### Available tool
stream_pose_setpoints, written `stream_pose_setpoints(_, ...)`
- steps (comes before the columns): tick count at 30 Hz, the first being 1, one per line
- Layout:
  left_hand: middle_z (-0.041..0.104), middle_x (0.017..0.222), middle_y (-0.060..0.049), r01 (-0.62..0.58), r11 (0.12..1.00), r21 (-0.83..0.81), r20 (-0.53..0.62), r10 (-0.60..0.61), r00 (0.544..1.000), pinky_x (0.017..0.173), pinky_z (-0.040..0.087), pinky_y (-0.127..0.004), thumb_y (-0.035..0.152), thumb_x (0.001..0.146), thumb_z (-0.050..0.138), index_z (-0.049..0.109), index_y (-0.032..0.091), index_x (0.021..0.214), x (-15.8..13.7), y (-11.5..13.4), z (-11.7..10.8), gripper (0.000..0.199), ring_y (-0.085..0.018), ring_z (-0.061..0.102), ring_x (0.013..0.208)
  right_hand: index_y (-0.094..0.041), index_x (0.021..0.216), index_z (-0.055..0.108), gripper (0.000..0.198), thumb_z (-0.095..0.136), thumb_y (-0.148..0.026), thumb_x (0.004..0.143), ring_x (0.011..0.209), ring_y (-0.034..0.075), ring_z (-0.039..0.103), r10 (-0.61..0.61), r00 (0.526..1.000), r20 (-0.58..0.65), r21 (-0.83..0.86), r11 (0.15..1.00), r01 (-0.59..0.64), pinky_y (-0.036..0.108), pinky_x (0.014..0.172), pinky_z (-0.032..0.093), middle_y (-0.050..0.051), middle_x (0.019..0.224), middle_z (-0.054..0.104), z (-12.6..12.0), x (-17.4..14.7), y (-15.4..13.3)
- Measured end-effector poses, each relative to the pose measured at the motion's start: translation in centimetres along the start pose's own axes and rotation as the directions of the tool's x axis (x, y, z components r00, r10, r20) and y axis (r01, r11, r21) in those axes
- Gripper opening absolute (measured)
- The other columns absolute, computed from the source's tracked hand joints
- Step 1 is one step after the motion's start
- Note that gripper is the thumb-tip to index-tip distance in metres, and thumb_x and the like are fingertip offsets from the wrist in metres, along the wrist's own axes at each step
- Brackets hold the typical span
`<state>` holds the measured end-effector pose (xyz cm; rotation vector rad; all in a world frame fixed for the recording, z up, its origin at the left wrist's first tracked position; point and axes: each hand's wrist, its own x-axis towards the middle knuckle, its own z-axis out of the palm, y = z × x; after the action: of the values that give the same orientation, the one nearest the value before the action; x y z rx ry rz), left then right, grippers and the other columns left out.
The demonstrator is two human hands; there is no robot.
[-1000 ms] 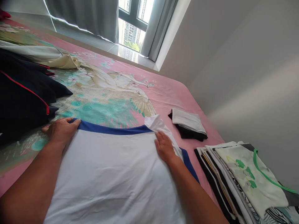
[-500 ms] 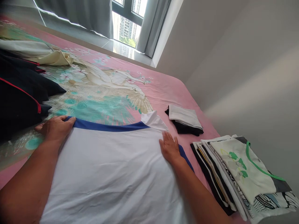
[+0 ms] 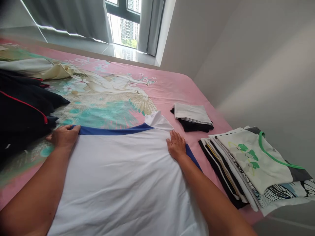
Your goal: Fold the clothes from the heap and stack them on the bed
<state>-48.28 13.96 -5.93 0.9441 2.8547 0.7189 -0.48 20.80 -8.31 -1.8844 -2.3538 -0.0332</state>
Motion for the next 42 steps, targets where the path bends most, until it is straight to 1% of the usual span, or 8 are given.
stream_pose_setpoints(12,0.066,0.106,-0.019,-0.071,0.995,0.066,0.192,0.057,0.980,0.085,0.043,-0.044,0.043,0.073,0.058,0.065,0.011,0.100,-0.1,2.7,-5.2,0.043,-0.033,0.059,0.103,-0.019,0.144,0.028,0.058,0.021,-0.046,0.094,0.138,0.022,0.019,0.034,0.999,0.029,0.035,0.999,-0.035,0.048,0.110,0.015,0.005,0.151,0.027,0.8,-0.1,-0.2)
stream_pose_setpoints(17,0.052,0.133,-0.013,-0.313,0.948,0.061,0.106,0.306,0.946,0.105,0.031,-0.040,0.039,0.085,0.046,0.053,0.016,0.124,-6.7,6.6,-4.8,0.046,-0.025,0.043,0.126,-0.020,0.146,0.024,0.060,0.015,-0.047,0.093,0.138,0.021,0.016,0.050,0.996,0.069,0.013,0.999,-0.051,0.047,0.111,0.013,0.004,0.152,0.023,0.8,-0.2,-0.2)
stream_pose_setpoints(19,0.051,0.136,0.000,-0.495,0.869,0.016,0.176,0.485,0.857,0.111,0.024,-0.032,0.043,0.084,0.050,0.056,0.030,0.121,-11.6,7.8,-3.0,0.040,-0.018,0.040,0.129,-0.020,0.146,0.025,0.060,0.015,-0.048,0.093,0.138,0.021,0.017,0.051,0.997,0.065,0.008,0.999,-0.052,0.046,0.111,0.014,0.004,0.152,0.024,0.7,-0.3,-0.2)
stream_pose_setpoints(21,0.040,0.146,-0.002,-0.774,0.628,-0.079,0.273,0.761,0.589,0.115,0.012,-0.044,0.045,0.088,0.044,0.050,0.030,0.130,-15.8,8.4,-1.2,0.045,-0.021,0.031,0.136,-0.020,0.145,0.026,0.060,0.016,-0.048,0.093,0.138,0.021,0.018,0.050,0.997,0.051,0.009,0.999,-0.051,0.046,0.110,0.015,0.004,0.152,0.025,0.7,-0.3,-0.2)
stream_pose_setpoints(23,0.030,0.151,-0.003,-0.843,0.528,-0.103,0.357,0.811,0.464,0.114,0.006,-0.052,0.050,0.090,0.037,0.041,0.030,0.137,-17.6,8.1,0.0,0.051,-0.023,0.023,0.140,-0.020,0.144,0.028,0.060,0.016,-0.048,0.093,0.137,0.021,0.019,0.044,0.999,0.032,0.012,0.999,-0.044,0.046,0.110,0.016,0.004,0.151,0.026,0.7,-0.4,-0.2)
stream_pose_setpoints(30,0.018,0.155,-0.007,-0.523,0.810,0.265,0.401,0.400,0.824,0.111,0.002,-0.059,0.055,0.090,0.028,0.024,0.024,0.146,-7.8,0.8,-3.2,0.064,-0.025,0.013,0.142,-0.020,0.143,0.030,0.059,0.018,-0.047,0.093,0.136,0.020,0.021,0.039,0.999,-0.009,0.016,0.999,-0.039,0.046,0.109,0.018,0.003,0.150,0.029,1.1,-0.5,0.0)
stream_pose_setpoints(34,0.017,0.153,-0.015,-0.424,0.840,0.337,0.305,0.329,0.894,0.108,0.002,-0.064,0.048,0.092,0.028,0.026,0.013,0.145,-7.6,0.3,-4.3,0.064,-0.030,0.011,0.142,-0.019,0.143,0.031,0.058,0.020,-0.047,0.093,0.136,0.021,0.022,0.046,0.999,-0.015,0.013,0.999,-0.046,0.046,0.109,0.017,0.004,0.150,0.029,1.0,-0.6,0.0)
stream_pose_setpoints(42,0.018,0.154,-0.004,-0.822,0.569,0.024,0.440,0.732,0.520,0.112,-0.002,-0.056,0.058,0.087,0.036,0.028,0.030,0.144,-22.4,0.9,-3.9,0.064,-0.026,0.017,0.141,-0.020,0.144,0.027,0.059,0.016,-0.048,0.093,0.137,0.021,0.019,0.037,0.999,0.029,-0.006,0.999,-0.037,0.046,0.109,0.018,0.006,0.151,0.026,0.4,-0.5,0.0)
